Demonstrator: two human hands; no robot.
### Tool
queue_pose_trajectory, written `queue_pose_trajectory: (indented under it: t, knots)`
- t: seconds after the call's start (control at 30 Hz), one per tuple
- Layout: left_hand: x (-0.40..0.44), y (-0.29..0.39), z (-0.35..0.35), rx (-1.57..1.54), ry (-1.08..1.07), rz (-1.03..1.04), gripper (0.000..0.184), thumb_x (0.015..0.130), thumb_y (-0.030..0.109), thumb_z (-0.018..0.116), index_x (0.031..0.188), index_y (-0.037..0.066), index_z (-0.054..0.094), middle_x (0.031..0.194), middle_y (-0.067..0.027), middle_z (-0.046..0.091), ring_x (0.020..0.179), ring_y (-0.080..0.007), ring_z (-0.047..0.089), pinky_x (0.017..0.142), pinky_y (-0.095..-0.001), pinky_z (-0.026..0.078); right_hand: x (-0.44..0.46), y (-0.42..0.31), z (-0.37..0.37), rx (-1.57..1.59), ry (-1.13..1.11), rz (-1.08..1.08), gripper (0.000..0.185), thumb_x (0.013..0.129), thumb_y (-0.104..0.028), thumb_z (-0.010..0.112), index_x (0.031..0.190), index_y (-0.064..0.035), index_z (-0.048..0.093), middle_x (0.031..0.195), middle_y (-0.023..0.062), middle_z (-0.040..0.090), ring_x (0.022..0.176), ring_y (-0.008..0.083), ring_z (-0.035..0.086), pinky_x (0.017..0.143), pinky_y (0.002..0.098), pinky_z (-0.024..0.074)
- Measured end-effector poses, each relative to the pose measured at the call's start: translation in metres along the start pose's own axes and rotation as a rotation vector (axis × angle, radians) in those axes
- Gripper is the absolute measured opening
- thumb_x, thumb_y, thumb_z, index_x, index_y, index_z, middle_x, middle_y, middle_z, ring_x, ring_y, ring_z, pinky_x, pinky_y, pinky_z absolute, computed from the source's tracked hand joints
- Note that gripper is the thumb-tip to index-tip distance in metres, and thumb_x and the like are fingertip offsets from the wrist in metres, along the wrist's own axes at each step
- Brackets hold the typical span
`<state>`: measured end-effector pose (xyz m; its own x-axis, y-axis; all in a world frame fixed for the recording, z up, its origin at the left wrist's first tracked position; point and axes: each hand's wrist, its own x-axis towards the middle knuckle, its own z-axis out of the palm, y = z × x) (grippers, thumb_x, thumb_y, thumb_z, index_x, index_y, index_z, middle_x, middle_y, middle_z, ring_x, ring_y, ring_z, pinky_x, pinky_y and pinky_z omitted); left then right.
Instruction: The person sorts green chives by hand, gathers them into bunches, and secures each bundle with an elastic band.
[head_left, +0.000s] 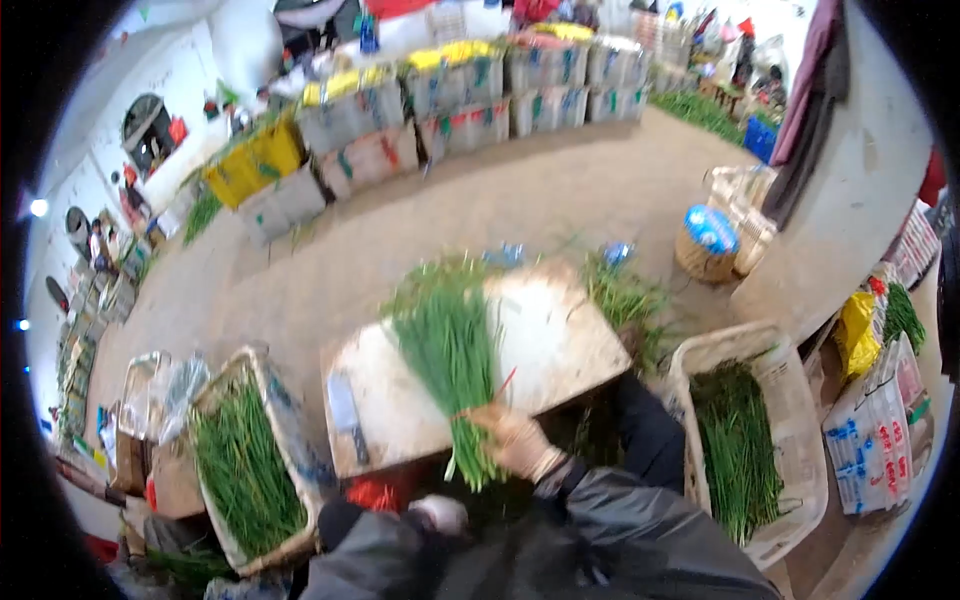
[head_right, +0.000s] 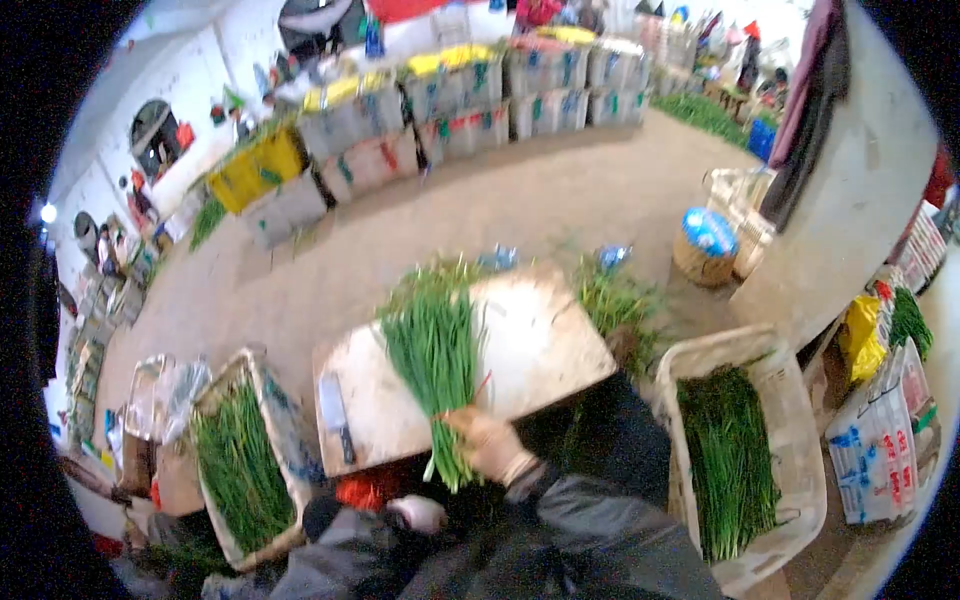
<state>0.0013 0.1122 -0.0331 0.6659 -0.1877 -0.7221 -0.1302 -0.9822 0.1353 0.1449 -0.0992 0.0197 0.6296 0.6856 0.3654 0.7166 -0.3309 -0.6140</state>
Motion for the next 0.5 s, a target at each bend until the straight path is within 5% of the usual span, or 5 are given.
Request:
queue_pose_trajectory:
  t: [0.13, 0.27, 0.5]
  knots:
    - [0.002, -0.016, -0.019, -0.195, 0.268, -0.301, 0.036, 0.085, 0.038, 0.063, 0.106, 0.015, 0.079, 0.104, -0.0148, 0.077, 0.097, -0.0357, 0.073, 0.087, -0.0496, 0.057, 0.011, -0.015, 0.007, -0.214, -0.166, 0.004, 0.039, 0.089, -0.022, 0.073, 0.127, -0.0125, 0.068, 0.119, 0.0163, 0.068, 0.100, 0.0331, 0.070, 0.083, 0.0427, 0.0592]
    - [0.001, -0.041, -0.043, -0.243, 0.441, -0.521, 0.039, 0.086, 0.041, 0.061, 0.108, 0.015, 0.080, 0.108, -0.0152, 0.077, 0.103, -0.0373, 0.073, 0.091, -0.0482, 0.057, 0.011, -0.004, 0.023, -0.340, -0.143, -0.089, 0.012, 0.089, -0.024, 0.066, 0.086, -0.0124, 0.069, 0.090, 0.0100, 0.066, 0.090, 0.0307, 0.069, 0.073, 0.0437, 0.0567]
    - [-0.027, -0.066, -0.067, -0.120, 0.213, -0.501, 0.039, 0.081, 0.037, 0.068, 0.108, 0.012, 0.080, 0.112, -0.0160, 0.076, 0.104, -0.0385, 0.073, 0.088, -0.0462, 0.059, 0.010, -0.001, 0.024, -0.412, -0.134, -0.172, 0.008, 0.083, -0.018, 0.064, 0.082, -0.0119, 0.069, 0.086, 0.0087, 0.067, 0.083, 0.0303, 0.071, 0.070, 0.0436, 0.0569]
